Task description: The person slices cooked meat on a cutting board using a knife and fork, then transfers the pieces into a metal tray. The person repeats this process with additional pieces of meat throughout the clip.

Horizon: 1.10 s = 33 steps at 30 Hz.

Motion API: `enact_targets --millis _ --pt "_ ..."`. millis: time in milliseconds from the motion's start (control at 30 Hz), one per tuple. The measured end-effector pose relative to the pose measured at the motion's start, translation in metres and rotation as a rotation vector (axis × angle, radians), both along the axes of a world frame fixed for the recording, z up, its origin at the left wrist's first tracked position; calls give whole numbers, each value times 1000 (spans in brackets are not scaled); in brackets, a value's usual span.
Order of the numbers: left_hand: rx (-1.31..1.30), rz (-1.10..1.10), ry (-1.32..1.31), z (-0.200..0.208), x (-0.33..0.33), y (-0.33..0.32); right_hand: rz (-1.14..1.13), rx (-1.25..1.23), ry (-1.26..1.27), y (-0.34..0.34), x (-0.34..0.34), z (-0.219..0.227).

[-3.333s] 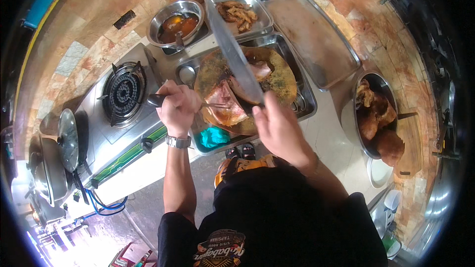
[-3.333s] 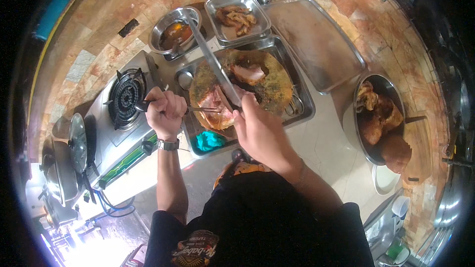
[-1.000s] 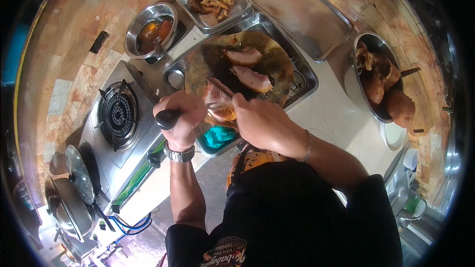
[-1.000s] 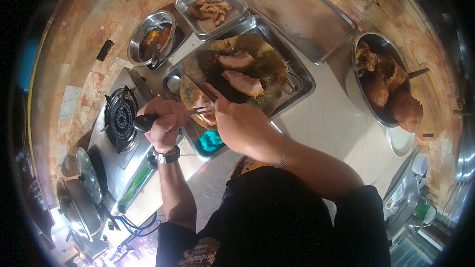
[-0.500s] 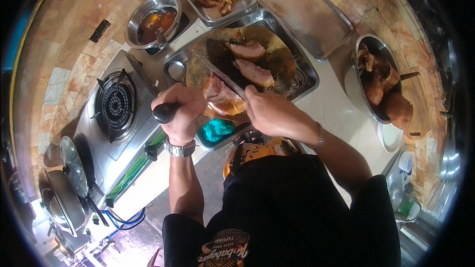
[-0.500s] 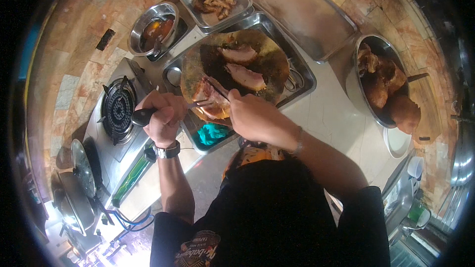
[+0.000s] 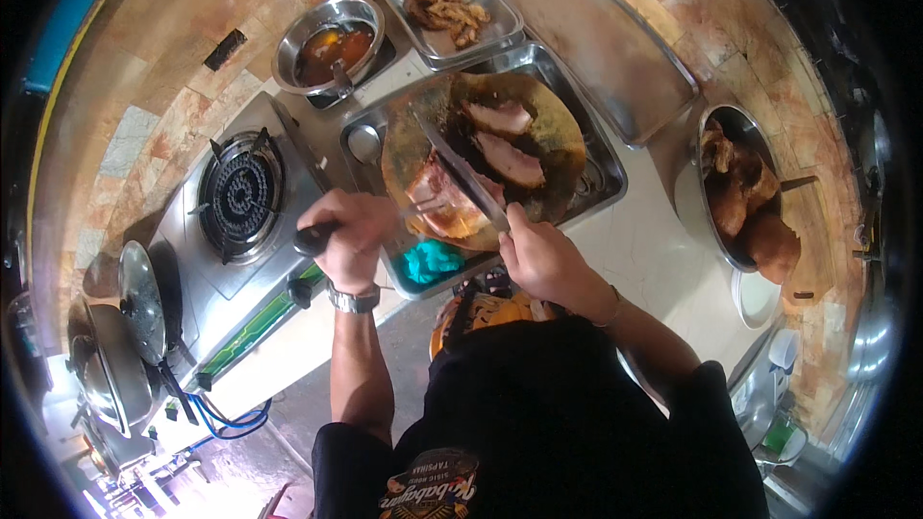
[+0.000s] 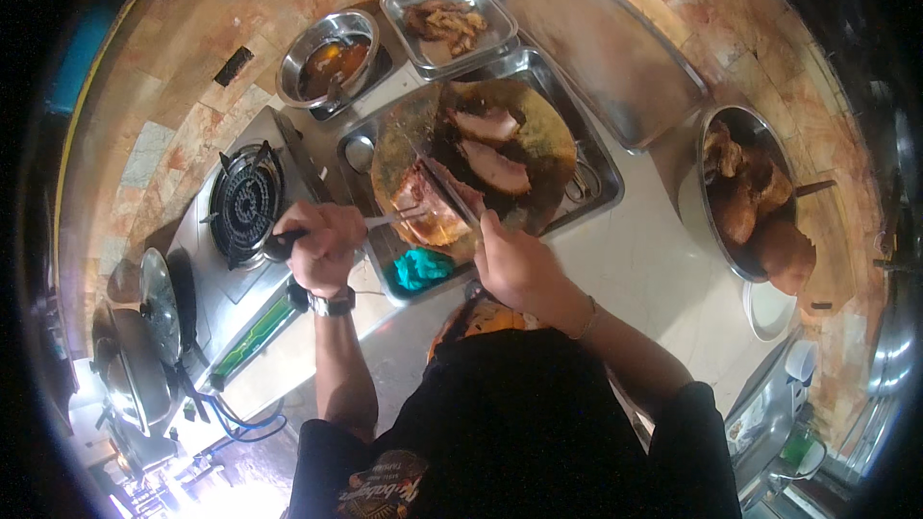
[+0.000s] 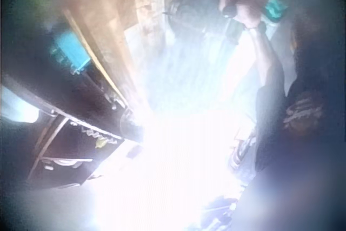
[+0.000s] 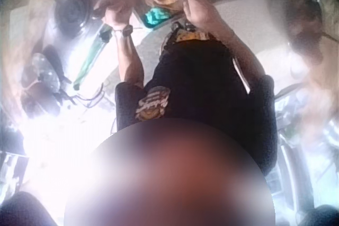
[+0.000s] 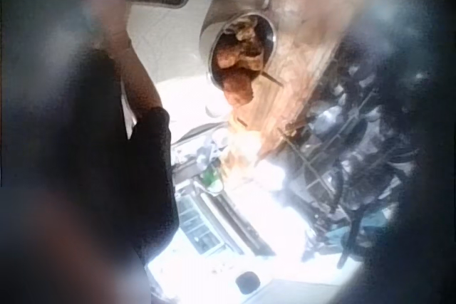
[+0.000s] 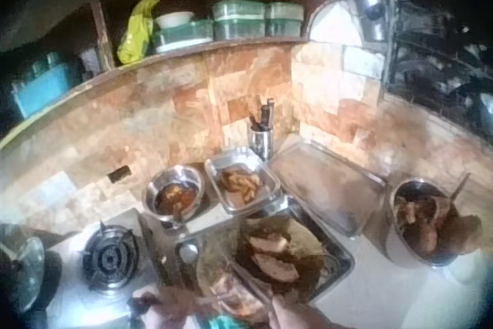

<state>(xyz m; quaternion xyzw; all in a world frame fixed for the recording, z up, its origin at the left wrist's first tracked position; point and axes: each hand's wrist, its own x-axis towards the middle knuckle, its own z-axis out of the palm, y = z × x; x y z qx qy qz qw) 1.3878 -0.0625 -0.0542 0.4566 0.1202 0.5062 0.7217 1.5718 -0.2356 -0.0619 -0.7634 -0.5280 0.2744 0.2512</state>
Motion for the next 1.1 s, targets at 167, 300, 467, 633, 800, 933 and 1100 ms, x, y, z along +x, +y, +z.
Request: enact_targets --millis 167,300,467,633,800,933,1100 --pt "18 -148 -86 -4 -4 11 3 -61 -22 3 -3 6" --pt "-8 -167 -122 -5 -7 16 -5 22 -45 7 -1 25" --pt "-5 -164 -116 -6 -6 15 -80 321 -29 -5 0 52" --pt "1 -144 -82 -2 -3 16 -45 136 -55 12 -16 27" --pt "3 -89 -29 4 -6 13 -39 -146 -37 15 4 13" --pt "19 -82 -56 3 -6 12 -55 118 -29 -7 5 44" --pt "20 -41 4 4 0 15 -101 348 -6 1 -18 57"
